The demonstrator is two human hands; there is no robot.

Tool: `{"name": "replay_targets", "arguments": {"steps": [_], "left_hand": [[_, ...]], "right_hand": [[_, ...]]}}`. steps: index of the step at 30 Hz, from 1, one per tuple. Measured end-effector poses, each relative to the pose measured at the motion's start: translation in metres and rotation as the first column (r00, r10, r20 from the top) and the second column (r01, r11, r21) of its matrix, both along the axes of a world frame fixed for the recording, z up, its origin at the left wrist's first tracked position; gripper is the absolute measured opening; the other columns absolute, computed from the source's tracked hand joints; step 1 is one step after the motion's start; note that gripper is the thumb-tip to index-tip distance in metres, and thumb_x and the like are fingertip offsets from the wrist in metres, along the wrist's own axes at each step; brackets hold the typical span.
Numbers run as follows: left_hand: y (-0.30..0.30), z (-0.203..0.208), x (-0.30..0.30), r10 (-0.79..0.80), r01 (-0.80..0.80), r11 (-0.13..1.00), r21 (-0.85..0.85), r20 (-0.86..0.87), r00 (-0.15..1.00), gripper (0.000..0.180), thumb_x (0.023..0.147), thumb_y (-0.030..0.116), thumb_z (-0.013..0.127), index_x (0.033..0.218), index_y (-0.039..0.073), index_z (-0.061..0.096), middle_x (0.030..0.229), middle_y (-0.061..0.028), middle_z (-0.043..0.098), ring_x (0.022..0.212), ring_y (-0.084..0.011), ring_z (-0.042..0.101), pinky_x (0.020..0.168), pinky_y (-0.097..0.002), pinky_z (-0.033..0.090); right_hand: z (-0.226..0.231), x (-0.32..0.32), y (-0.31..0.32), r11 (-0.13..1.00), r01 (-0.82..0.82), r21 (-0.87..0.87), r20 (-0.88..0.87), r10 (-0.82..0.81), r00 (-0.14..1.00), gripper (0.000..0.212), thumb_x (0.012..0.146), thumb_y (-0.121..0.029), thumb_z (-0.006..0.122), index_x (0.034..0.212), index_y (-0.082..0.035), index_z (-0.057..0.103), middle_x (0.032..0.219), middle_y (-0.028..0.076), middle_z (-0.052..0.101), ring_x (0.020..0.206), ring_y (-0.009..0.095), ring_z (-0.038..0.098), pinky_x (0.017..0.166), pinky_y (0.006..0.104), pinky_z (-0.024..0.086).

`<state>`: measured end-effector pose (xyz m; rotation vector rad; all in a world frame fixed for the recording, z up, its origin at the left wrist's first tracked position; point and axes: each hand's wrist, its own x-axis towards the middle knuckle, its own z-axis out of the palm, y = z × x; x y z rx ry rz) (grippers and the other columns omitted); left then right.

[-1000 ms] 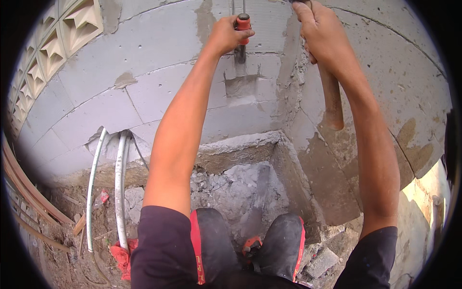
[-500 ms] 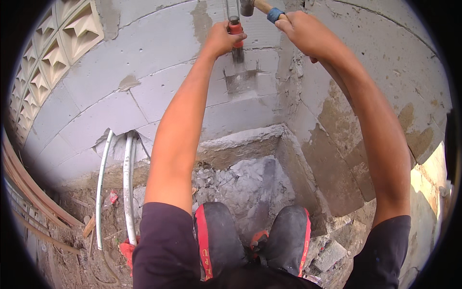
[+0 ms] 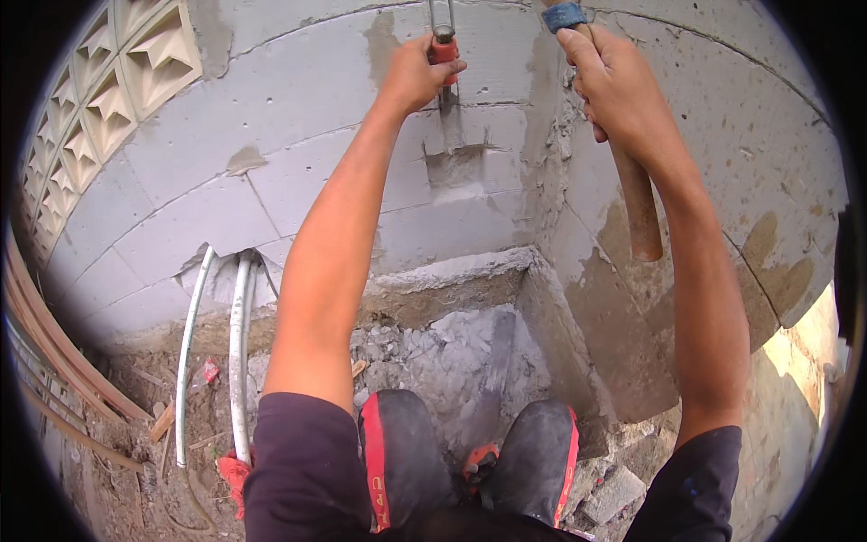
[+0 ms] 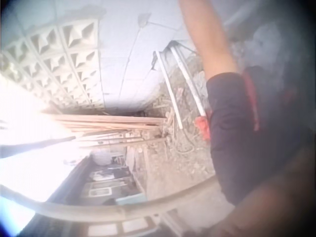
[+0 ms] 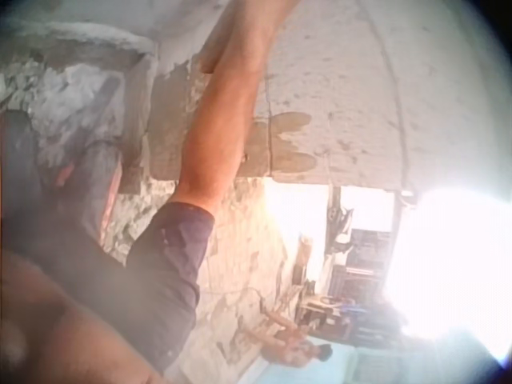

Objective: The person chisels a rectangular section out of a concrete block wall using a chisel and a hammer, then uses a saw to widen a groove in the concrete.

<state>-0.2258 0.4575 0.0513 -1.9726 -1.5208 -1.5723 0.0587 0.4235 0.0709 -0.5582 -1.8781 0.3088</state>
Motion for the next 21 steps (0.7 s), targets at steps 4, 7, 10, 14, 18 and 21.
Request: {"name": "replay_targets", "arguments": {"steps": [4, 7, 10, 14, 18, 21], "left_hand": [[-0.001, 0.004, -0.001, 0.073, -0.075, 0.996, -0.055, -0.047, 0.996, 0.023, 0.087, 0.019, 0.077, 0.102, 0.004, 0.067, 0.091, -0.0051, 0.073, 0.083, -0.0156, 0.07, 0.08, -0.0319, 0.053], [0.004, 0.008, 0.004, 0.073, -0.075, 0.996, -0.038, -0.049, 0.996, 0.025, 0.087, 0.02, 0.078, 0.103, 0.004, 0.068, 0.091, -0.0052, 0.073, 0.084, -0.0158, 0.07, 0.08, -0.0319, 0.053], [-0.001, -0.002, 0.0, 0.044, -0.041, 0.998, -0.057, 0.04, 0.998, 0.03, 0.083, 0.023, 0.081, 0.101, 0.002, 0.068, 0.092, -0.0099, 0.074, 0.083, -0.0189, 0.071, 0.078, -0.0346, 0.054], [-0.002, -0.003, -0.018, 0.12, -0.12, 0.993, 0.014, 0.011, 0.993, 0.034, 0.081, 0.024, 0.083, 0.102, 0.001, 0.069, 0.095, -0.0127, 0.074, 0.088, -0.0211, 0.071, 0.079, -0.0355, 0.054], [0.011, -0.001, -0.004, 0.106, -0.108, 0.994, -0.025, -0.074, 0.992, 0.034, 0.081, 0.023, 0.083, 0.103, 0.001, 0.069, 0.095, -0.0116, 0.074, 0.088, -0.0212, 0.071, 0.078, -0.0357, 0.055], [0.0, -0.013, -0.002, 0.047, -0.045, 0.992, -0.117, 0.015, 0.999, 0.029, 0.082, 0.019, 0.082, 0.101, 0.002, 0.068, 0.092, -0.0093, 0.074, 0.083, -0.0172, 0.071, 0.075, -0.0338, 0.055]], "right_hand": [[0.006, -0.013, -0.007, 0.969, 0.079, 0.233, -0.123, -0.051, 0.991, 0.034, 0.102, -0.032, 0.053, 0.094, -0.001, 0.063, 0.072, 0.013, 0.064, 0.061, 0.026, 0.061, 0.057, 0.0396, 0.048], [-0.002, -0.024, 0.027, 0.931, 0.097, 0.351, -0.029, -0.092, 0.995, 0.035, 0.104, -0.034, 0.05, 0.093, -0.002, 0.059, 0.066, 0.007, 0.057, 0.053, 0.019, 0.056, 0.047, 0.0347, 0.046], [0.0, -0.023, 0.021, 0.984, 0.107, 0.141, 0.247, -0.14, 0.959, 0.037, 0.105, -0.035, 0.047, 0.092, -0.002, 0.057, 0.062, 0.005, 0.052, 0.047, 0.016, 0.054, 0.042, 0.0322, 0.045], [0.0, -0.033, -0.002, 1.0, 0.002, 0.009, -0.033, -0.001, 0.999, 0.037, 0.104, -0.034, 0.046, 0.093, -0.001, 0.057, 0.061, 0.008, 0.053, 0.047, 0.021, 0.056, 0.042, 0.0336, 0.046], [-0.001, -0.038, 0.028, 0.972, 0.069, 0.224, 0.154, -0.105, 0.982, 0.037, 0.104, -0.034, 0.046, 0.093, 0.0, 0.057, 0.063, 0.008, 0.054, 0.049, 0.021, 0.055, 0.044, 0.0351, 0.047], [0.006, -0.022, 0.01, 0.988, 0.115, -0.106, 0.408, -0.062, 0.911, 0.037, 0.104, -0.032, 0.046, 0.093, 0.002, 0.057, 0.067, 0.012, 0.056, 0.053, 0.026, 0.057, 0.05, 0.04, 0.049]]}}
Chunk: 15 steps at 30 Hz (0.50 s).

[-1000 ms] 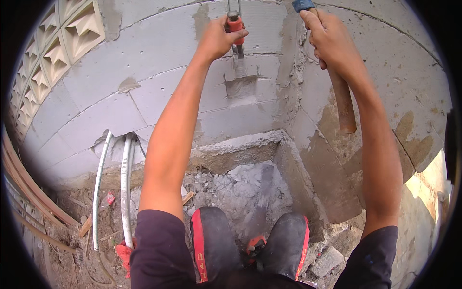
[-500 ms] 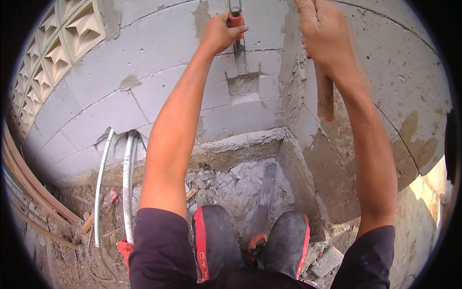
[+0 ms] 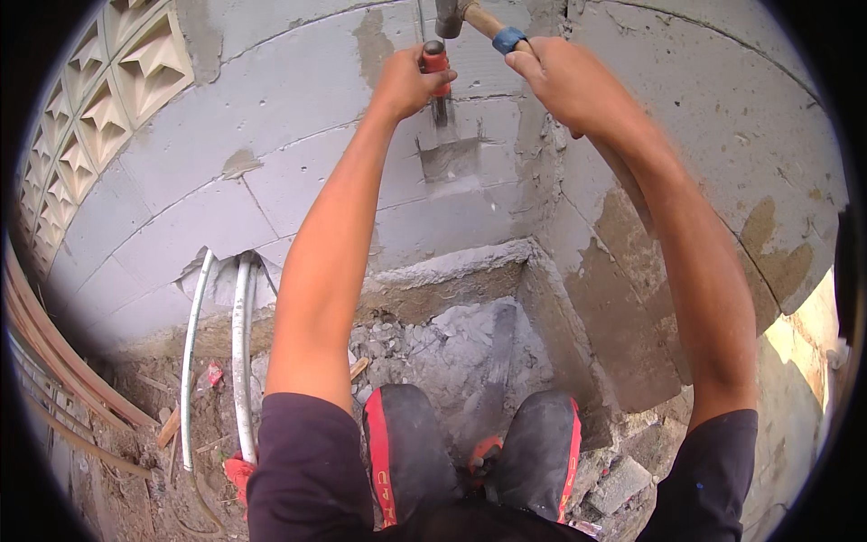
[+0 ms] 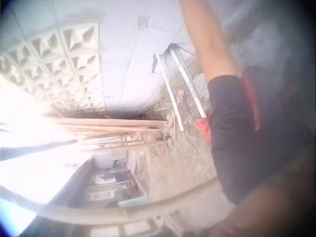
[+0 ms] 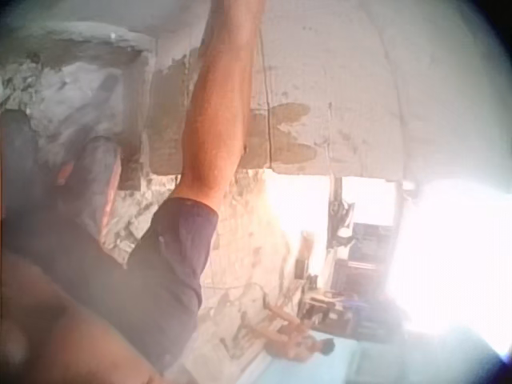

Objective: The person chisels a rectangular section out of a concrete block wall using a chisel and a hammer, then uses a saw to widen a groove in the concrete.

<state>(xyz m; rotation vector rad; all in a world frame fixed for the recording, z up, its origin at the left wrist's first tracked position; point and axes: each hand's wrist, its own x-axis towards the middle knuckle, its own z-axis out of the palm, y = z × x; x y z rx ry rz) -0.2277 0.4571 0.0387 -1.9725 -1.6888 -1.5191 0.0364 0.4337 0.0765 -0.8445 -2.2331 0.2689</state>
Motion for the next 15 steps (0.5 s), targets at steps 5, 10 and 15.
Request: {"name": "replay_targets", "arguments": {"steps": [5, 10, 15], "left_hand": [[-0.023, -0.003, 0.015, -0.084, 0.071, 0.971, 0.229, 0.047, 0.995, 0.023, 0.087, 0.016, 0.077, 0.105, 0.002, 0.069, 0.093, -0.0061, 0.074, 0.089, -0.0145, 0.07, 0.085, -0.0312, 0.054], [-0.02, -0.006, 0.016, -0.05, 0.063, 0.966, 0.25, -0.059, 0.997, 0.022, 0.087, 0.013, 0.078, 0.105, 0.005, 0.069, 0.094, -0.0043, 0.074, 0.088, -0.013, 0.07, 0.083, -0.0299, 0.054], [-0.023, -0.019, 0.024, -0.06, 0.102, 0.95, 0.296, -0.149, 0.987, 0.024, 0.087, 0.014, 0.079, 0.107, 0.007, 0.069, 0.094, -0.0031, 0.074, 0.087, -0.0132, 0.07, 0.082, -0.0302, 0.054]], "right_hand": [[-0.018, 0.03, -0.008, 0.972, 0.033, 0.233, -0.33, 0.047, 0.943, 0.037, 0.104, -0.033, 0.046, 0.089, 0.001, 0.054, 0.065, 0.011, 0.054, 0.057, 0.025, 0.058, 0.054, 0.0408, 0.049], [-0.02, 0.035, -0.016, 0.997, -0.049, 0.061, -0.416, 0.07, 0.907, 0.038, 0.103, -0.034, 0.051, 0.089, 0.002, 0.054, 0.065, 0.014, 0.053, 0.062, 0.026, 0.056, 0.062, 0.0411, 0.045], [-0.029, 0.031, -0.043, 0.948, -0.015, 0.318, -0.445, 0.163, 0.881, 0.035, 0.104, -0.032, 0.053, 0.09, 0.0, 0.054, 0.064, 0.009, 0.049, 0.055, 0.019, 0.047, 0.055, 0.0361, 0.04]]}}
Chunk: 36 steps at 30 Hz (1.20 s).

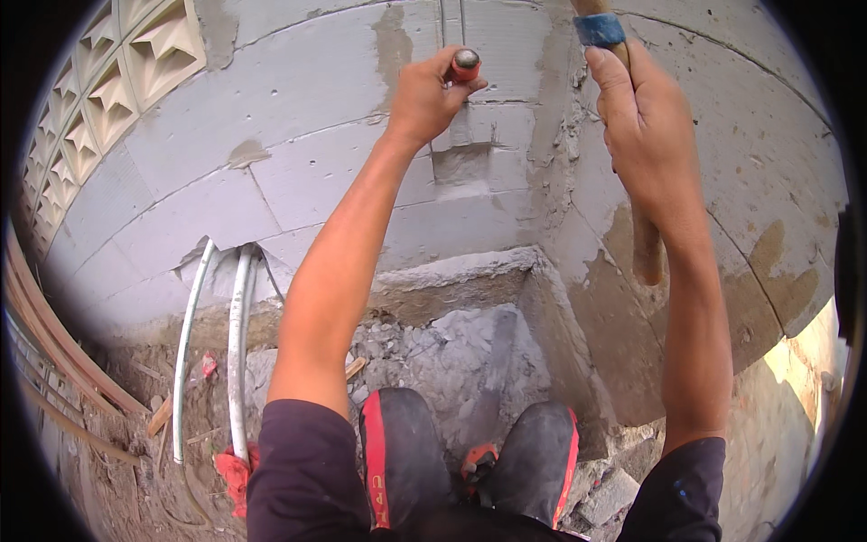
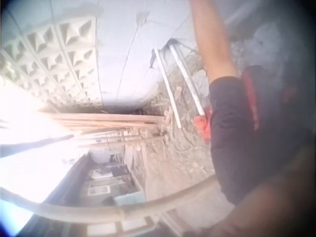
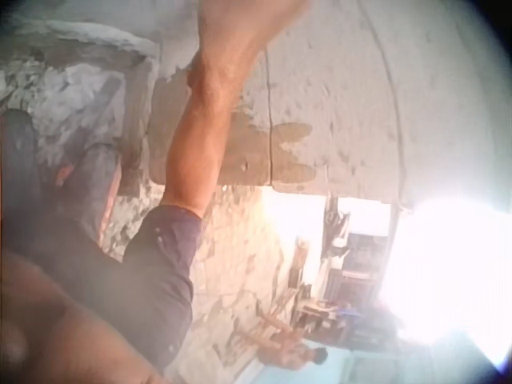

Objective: The person chisels a rectangular section out of a concrete block wall using a chisel and a hammer, then uses a saw to widen a groove in the concrete.

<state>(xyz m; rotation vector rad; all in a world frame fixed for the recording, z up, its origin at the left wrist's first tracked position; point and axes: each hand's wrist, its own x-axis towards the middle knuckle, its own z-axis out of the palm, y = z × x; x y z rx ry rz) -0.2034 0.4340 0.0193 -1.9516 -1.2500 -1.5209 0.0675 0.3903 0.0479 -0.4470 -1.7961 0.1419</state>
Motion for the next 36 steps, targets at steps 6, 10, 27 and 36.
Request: {"name": "replay_targets", "arguments": {"steps": [6, 10, 27, 36], "left_hand": [[0.003, 0.002, 0.001, 0.019, -0.019, 0.999, -0.033, 0.021, 1.0, 0.025, 0.087, 0.014, 0.08, 0.108, 0.007, 0.07, 0.094, -0.0045, 0.074, 0.089, -0.0144, 0.07, 0.082, -0.0309, 0.054], [0.011, 0.008, 0.003, -0.007, 0.008, 1.0, -0.02, 0.03, 1.0, 0.027, 0.083, 0.014, 0.082, 0.104, 0.004, 0.068, 0.088, -0.0089, 0.073, 0.08, -0.0188, 0.068, 0.076, -0.0336, 0.053], [0.023, 0.027, 0.003, 0.118, -0.111, 0.987, -0.118, 0.05, 0.992, 0.025, 0.087, 0.016, 0.078, 0.107, 0.004, 0.069, 0.088, -0.0053, 0.074, 0.081, -0.0141, 0.071, 0.077, -0.0299, 0.054], [0.024, 0.032, -0.01, 0.072, -0.058, 0.986, -0.159, 0.08, 0.994, 0.025, 0.085, 0.02, 0.08, 0.103, 0.005, 0.07, 0.088, -0.0056, 0.074, 0.08, -0.0147, 0.071, 0.077, -0.0305, 0.054]], "right_hand": [[-0.016, -0.02, -0.009, 1.0, 0.027, -0.012, 0.058, -0.026, 0.998, 0.031, 0.104, -0.025, 0.051, 0.093, 0.003, 0.057, 0.068, 0.021, 0.06, 0.061, 0.036, 0.058, 0.061, 0.046, 0.044], [-0.015, -0.016, 0.007, 0.974, 0.211, -0.076, 0.283, -0.182, 0.942, 0.031, 0.105, -0.025, 0.05, 0.096, 0.003, 0.057, 0.073, 0.024, 0.063, 0.068, 0.041, 0.062, 0.063, 0.0505, 0.046], [0.002, -0.022, 0.03, 0.978, 0.208, -0.022, 0.365, -0.186, 0.912, 0.04, 0.105, -0.031, 0.049, 0.094, 0.006, 0.059, 0.076, 0.026, 0.065, 0.072, 0.044, 0.065, 0.067, 0.0528, 0.048], [0.016, -0.024, 0.027, 0.952, 0.169, -0.256, 0.351, -0.072, 0.934, 0.042, 0.105, -0.034, 0.047, 0.091, 0.005, 0.059, 0.068, 0.019, 0.061, 0.06, 0.034, 0.061, 0.063, 0.0468, 0.048]]}}
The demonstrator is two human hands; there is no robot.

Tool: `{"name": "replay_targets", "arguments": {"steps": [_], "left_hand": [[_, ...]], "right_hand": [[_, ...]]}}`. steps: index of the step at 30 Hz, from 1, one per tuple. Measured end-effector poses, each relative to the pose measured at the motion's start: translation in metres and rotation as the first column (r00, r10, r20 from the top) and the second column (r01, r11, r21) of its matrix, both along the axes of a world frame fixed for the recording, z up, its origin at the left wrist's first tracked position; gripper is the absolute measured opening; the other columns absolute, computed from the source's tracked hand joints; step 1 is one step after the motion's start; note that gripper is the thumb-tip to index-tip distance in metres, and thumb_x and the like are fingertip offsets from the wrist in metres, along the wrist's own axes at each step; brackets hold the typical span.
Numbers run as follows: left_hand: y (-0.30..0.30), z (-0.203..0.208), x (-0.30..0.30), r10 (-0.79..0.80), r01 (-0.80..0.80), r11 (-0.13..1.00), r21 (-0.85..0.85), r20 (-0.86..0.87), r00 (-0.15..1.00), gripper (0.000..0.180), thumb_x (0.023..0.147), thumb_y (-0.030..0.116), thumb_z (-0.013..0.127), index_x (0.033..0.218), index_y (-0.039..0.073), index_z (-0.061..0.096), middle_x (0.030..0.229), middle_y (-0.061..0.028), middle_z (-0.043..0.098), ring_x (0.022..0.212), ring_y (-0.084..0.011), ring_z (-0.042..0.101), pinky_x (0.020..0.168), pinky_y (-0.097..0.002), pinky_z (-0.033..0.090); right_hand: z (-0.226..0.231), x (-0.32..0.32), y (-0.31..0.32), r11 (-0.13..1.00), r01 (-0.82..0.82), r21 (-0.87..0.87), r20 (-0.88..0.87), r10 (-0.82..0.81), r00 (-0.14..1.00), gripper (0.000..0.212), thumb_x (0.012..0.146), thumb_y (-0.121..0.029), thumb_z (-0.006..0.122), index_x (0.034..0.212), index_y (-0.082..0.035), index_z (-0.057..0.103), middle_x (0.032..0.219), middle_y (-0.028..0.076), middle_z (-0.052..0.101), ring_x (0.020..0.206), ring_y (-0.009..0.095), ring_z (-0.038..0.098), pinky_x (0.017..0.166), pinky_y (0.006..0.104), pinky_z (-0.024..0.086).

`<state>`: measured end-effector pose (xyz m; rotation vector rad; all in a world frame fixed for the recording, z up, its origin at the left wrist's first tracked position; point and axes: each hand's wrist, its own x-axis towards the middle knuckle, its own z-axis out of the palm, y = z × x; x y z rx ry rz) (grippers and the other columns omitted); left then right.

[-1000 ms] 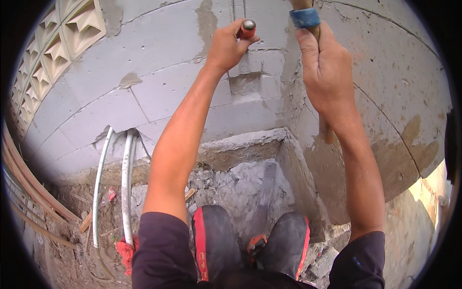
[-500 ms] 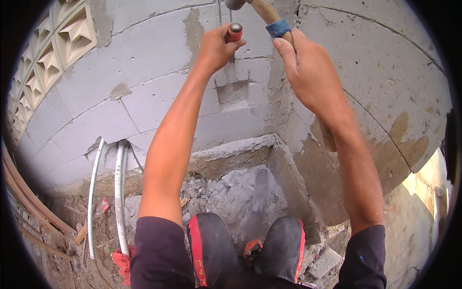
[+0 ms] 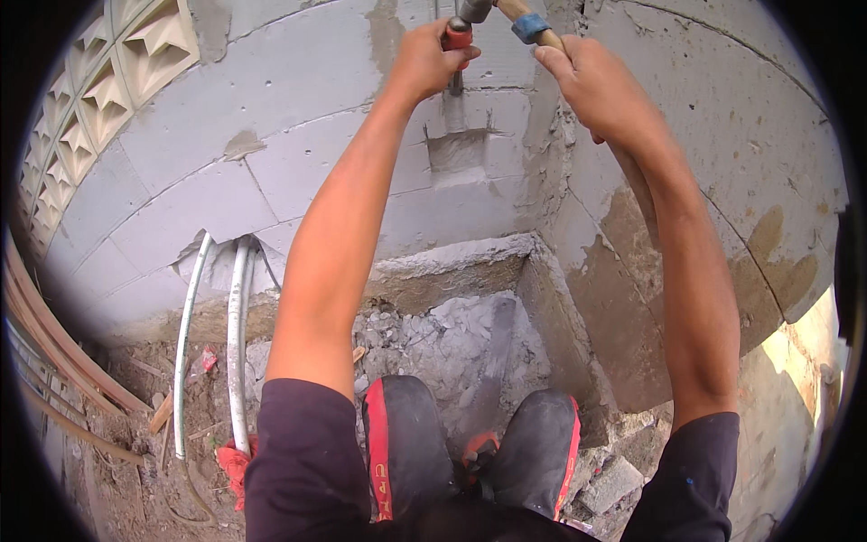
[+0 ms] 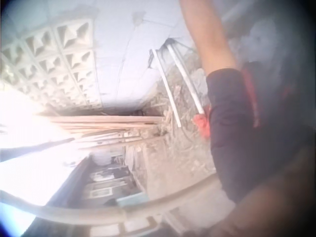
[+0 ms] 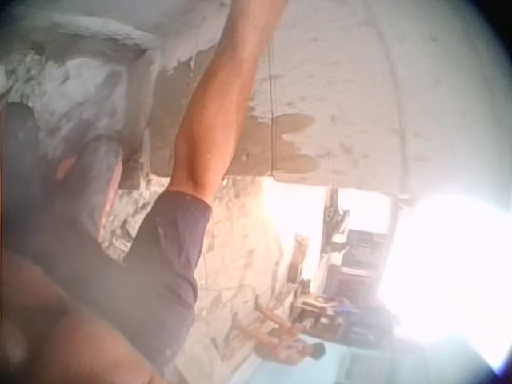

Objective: The person chisels a rectangular section out of a concrete block wall using a chisel and a hammer, then uses a saw to widen a groove in the concrete.

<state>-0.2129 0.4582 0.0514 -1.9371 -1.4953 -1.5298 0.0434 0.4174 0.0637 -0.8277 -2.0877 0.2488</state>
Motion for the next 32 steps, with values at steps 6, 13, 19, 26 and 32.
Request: {"name": "replay_targets", "arguments": {"steps": [6, 13, 19, 26, 32], "left_hand": [[-0.003, -0.002, 0.006, 0.049, -0.05, 0.998, -0.029, -0.041, 0.998, 0.024, 0.085, 0.019, 0.079, 0.101, 0.004, 0.069, 0.089, -0.0058, 0.074, 0.082, -0.0146, 0.071, 0.078, -0.0313, 0.054], [-0.005, 0.0, 0.001, 0.061, -0.061, 0.994, -0.089, -0.009, 0.998, 0.025, 0.085, 0.02, 0.079, 0.103, 0.005, 0.07, 0.092, -0.0071, 0.075, 0.085, -0.015, 0.072, 0.08, -0.033, 0.054], [0.003, 0.011, 0.002, 0.061, -0.056, 0.984, -0.168, 0.026, 0.998, 0.033, 0.085, 0.024, 0.08, 0.104, 0.001, 0.068, 0.092, -0.0087, 0.074, 0.086, -0.0168, 0.071, 0.079, -0.0342, 0.055], [-0.012, -0.025, -0.01, 0.053, -0.053, 0.927, -0.371, -0.009, 0.999, 0.034, 0.084, 0.025, 0.081, 0.102, 0.0, 0.066, 0.092, -0.0101, 0.071, 0.087, -0.019, 0.07, 0.082, -0.0341, 0.053], [-0.079, -0.181, -0.046, 0.092, -0.083, 0.869, -0.487, -0.006, 0.996, 0.038, 0.087, 0.025, 0.078, 0.115, 0.003, 0.066, 0.1, -0.0113, 0.072, 0.1, -0.0209, 0.067, 0.1, -0.0343, 0.047]], "right_hand": [[-0.016, -0.003, 0.003, 0.977, -0.016, 0.212, -0.222, 0.065, 0.973, 0.043, 0.105, -0.033, 0.046, 0.09, 0.005, 0.058, 0.067, 0.018, 0.06, 0.061, 0.033, 0.062, 0.063, 0.0469, 0.049], [-0.024, -0.011, 0.005, 0.949, -0.041, 0.313, -0.231, 0.118, 0.966, 0.044, 0.104, -0.032, 0.046, 0.09, 0.007, 0.059, 0.068, 0.022, 0.063, 0.063, 0.041, 0.061, 0.064, 0.0486, 0.049], [-0.022, 0.003, 0.005, 0.999, -0.034, -0.018, -0.065, 0.032, 0.997, 0.04, 0.104, -0.031, 0.046, 0.091, 0.005, 0.058, 0.076, 0.021, 0.063, 0.071, 0.036, 0.062, 0.068, 0.0458, 0.048], [-0.156, 0.055, -0.008, 0.956, -0.062, -0.288, -0.304, -0.03, 0.952, 0.034, 0.102, -0.029, 0.054, 0.093, 0.003, 0.058, 0.07, 0.018, 0.057, 0.063, 0.03, 0.053, 0.062, 0.0422, 0.043], [-0.329, 0.085, -0.002, 0.777, 0.062, -0.627, -0.017, -0.092, 0.996, 0.039, 0.101, -0.037, 0.056, 0.104, 0.001, 0.064, 0.081, 0.025, 0.066, 0.079, 0.032, 0.07, 0.068, 0.0464, 0.047]]}}
